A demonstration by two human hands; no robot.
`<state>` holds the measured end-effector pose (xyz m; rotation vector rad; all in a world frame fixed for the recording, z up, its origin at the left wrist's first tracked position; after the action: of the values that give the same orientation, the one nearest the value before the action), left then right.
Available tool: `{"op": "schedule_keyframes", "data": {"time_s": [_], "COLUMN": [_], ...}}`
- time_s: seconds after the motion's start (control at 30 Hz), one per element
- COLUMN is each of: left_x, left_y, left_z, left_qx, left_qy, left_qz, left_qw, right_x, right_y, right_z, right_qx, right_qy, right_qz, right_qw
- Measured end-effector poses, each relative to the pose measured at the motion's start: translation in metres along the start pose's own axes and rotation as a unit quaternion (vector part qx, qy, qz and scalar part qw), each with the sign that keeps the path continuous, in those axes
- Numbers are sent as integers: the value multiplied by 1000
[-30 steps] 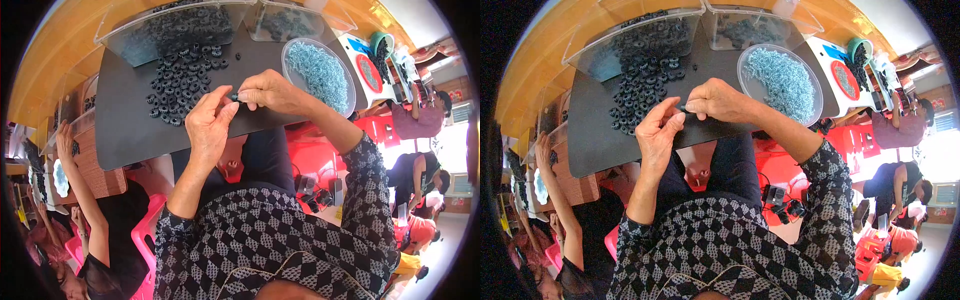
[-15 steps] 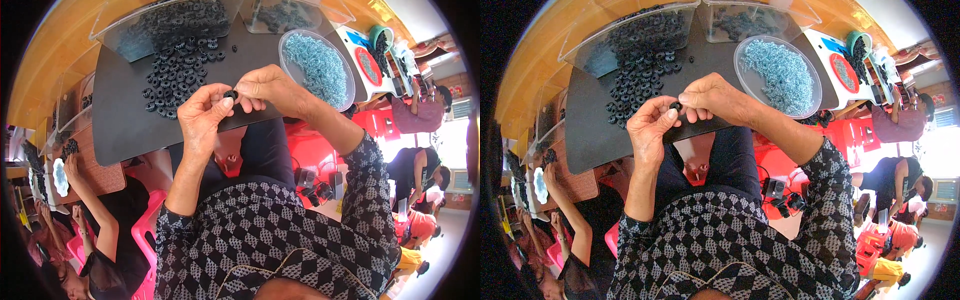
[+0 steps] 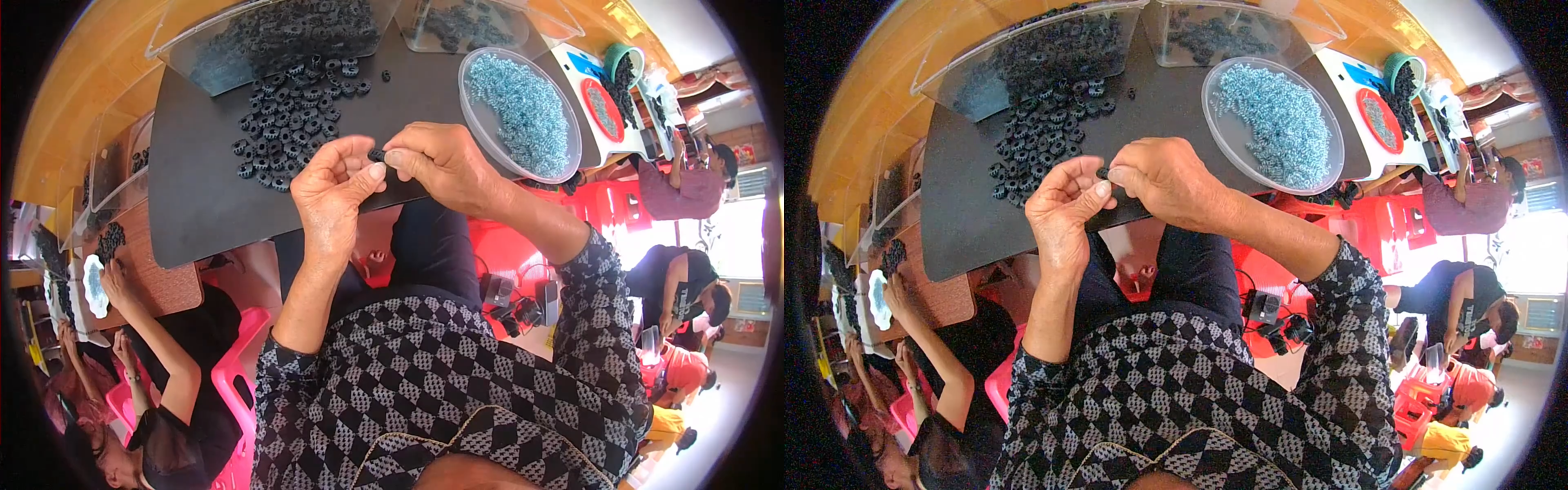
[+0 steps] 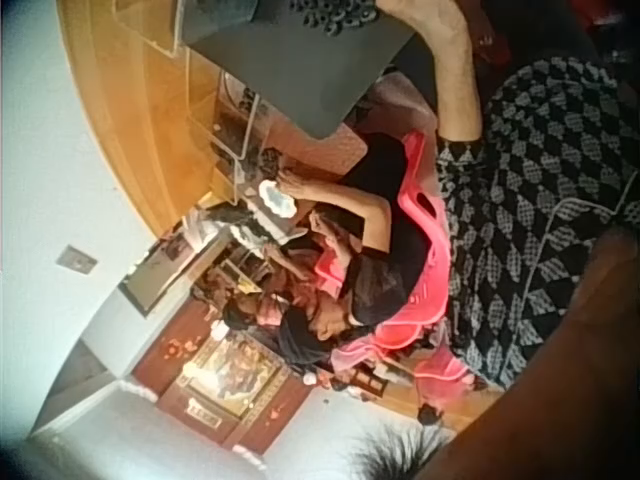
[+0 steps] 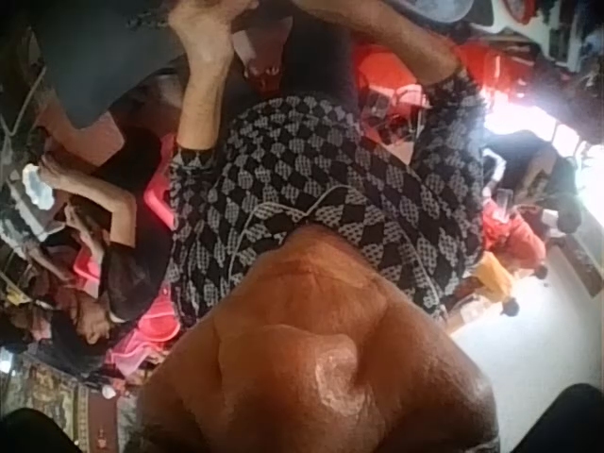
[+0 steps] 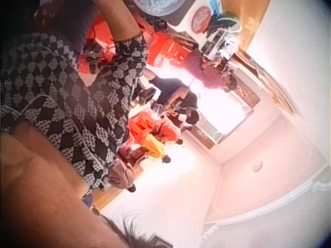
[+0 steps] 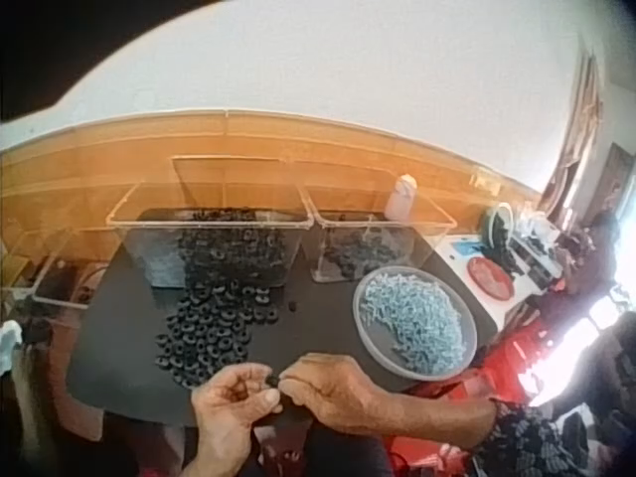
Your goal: The person assembles small plastic components by hand, inserting pins into black plastic pieces and sorting the parts on the table.
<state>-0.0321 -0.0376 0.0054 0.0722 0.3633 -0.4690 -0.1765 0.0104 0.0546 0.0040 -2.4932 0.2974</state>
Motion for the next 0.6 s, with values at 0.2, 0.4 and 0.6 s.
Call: {"op": "schedule_keyframes", "data": {"time_s": [0.2, 0.4, 0.6], "left_x": [3, 4, -4], "left_y": [2, -3, -1], "left_z": [-1, -1, -1], "left_qx": [-87, -28, -10], "left_qy": [-118, -48, -3], "left_qz": [-30, -14, -19], "left_qw": [989, 998, 1000], "right_x": [1, 7, 26], "right_y": [0, -3, -12], "right_z": [3, -3, 28], "right_qx": [25, -116, -101], "right_qy": [15, -87, -38], "right_qz": [-17, -20, 57], "right_qw": [999, 989, 993]}}
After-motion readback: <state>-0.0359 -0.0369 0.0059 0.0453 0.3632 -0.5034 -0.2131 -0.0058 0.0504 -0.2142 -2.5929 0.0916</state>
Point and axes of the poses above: each hand's wrist, its own y-axis away from the middle knuckle, its own x-axis out of the back of the hand, z = x × y, the point moved 2 cm from there along -y, towards the middle knuckle, and after that the axes turned 4 degrees about -y, right-handed, at the moved point
